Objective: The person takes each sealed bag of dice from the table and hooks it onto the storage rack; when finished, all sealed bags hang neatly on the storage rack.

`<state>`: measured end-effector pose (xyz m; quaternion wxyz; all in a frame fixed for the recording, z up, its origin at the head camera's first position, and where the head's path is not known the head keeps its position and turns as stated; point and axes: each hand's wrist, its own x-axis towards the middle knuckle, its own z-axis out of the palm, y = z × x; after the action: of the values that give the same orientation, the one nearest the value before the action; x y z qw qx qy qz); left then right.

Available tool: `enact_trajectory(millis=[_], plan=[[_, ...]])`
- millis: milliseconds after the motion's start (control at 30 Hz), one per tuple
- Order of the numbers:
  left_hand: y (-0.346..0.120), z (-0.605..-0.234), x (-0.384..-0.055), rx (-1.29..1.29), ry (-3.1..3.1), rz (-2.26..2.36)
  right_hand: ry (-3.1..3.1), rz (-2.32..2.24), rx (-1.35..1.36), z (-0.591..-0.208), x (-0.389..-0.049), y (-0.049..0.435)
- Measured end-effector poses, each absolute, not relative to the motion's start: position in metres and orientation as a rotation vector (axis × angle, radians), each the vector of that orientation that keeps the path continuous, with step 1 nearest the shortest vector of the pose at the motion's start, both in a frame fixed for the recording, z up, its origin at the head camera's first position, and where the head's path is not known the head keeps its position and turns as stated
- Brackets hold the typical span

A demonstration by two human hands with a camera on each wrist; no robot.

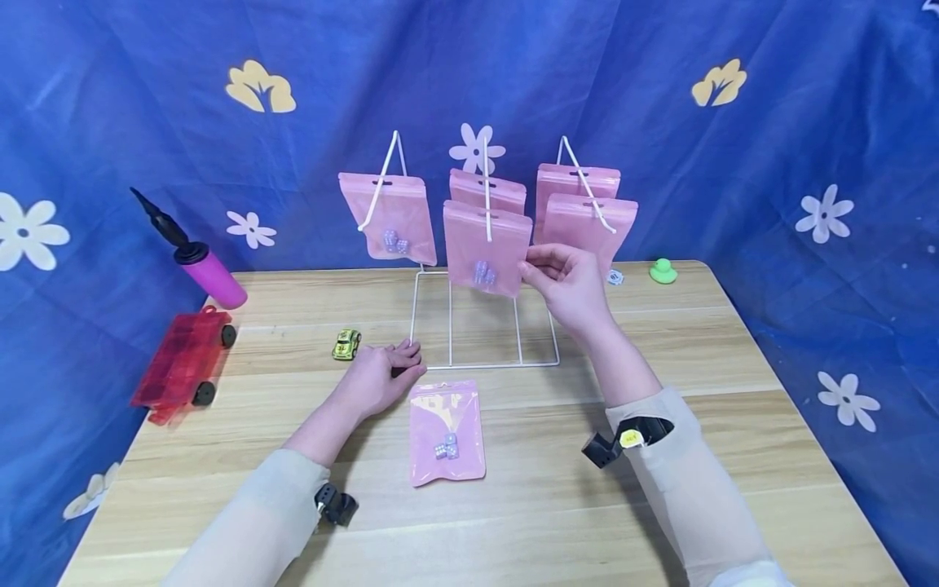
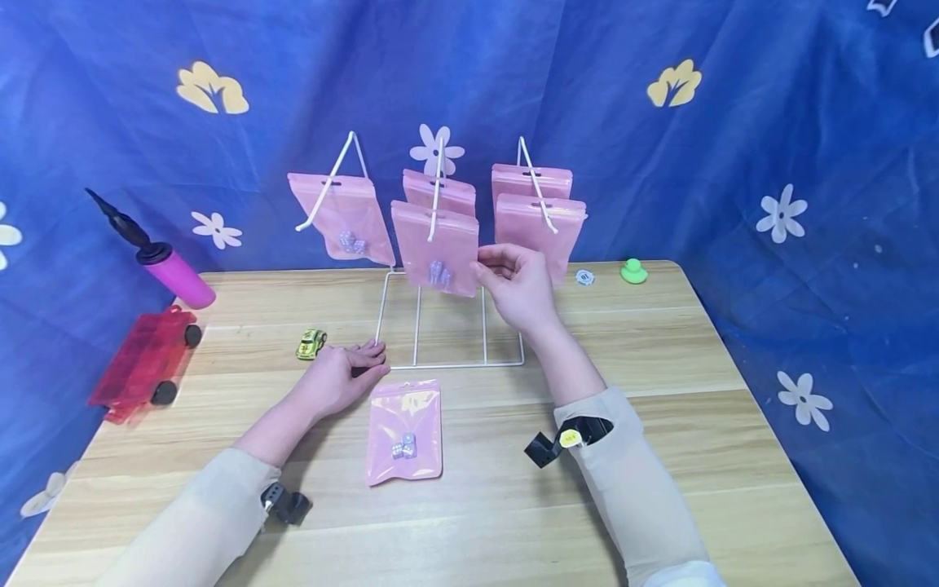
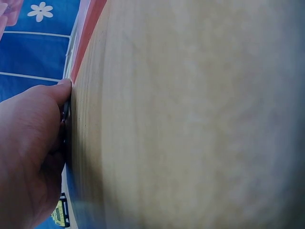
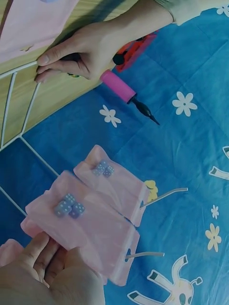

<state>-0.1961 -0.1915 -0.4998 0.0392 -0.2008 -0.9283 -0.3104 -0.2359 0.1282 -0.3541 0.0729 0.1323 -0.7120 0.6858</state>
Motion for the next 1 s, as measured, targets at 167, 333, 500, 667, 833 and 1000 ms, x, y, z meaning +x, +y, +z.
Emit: enact_trajectory(millis=[167, 333, 500, 667, 833, 1000], plan=[[-0.191, -0.5, -0.196, -0.621, -2.848, -0.953, -2.23, 2.014, 0.399, -0.363, -0.227, 0.139], [-0.192, -0.5, -0.195, -0.615, -2.843, -0.956, -2.291, 2.063, 0.343, -0.374, -0.218, 0.148], [-0.193, -0.5, -0.194, -0.597, -2.854, -0.956, -2.332, 2.12, 0.316, -0.392, -0.208, 0.152], [-0.193, -0.501, -0.194, -0.596, -2.857, -0.95, -2.369, 2.151, 0.308, -0.415, -0.196, 0.15], [-0.193, -0.5, -0.195, -0.606, -2.849, -0.961, -2.473, 2.145, 0.327, -0.436, -0.184, 0.147], [-0.192, -0.499, -0.197, -0.621, -2.851, -0.958, -2.595, 2.138, 0.338, -0.45, -0.171, 0.143]])
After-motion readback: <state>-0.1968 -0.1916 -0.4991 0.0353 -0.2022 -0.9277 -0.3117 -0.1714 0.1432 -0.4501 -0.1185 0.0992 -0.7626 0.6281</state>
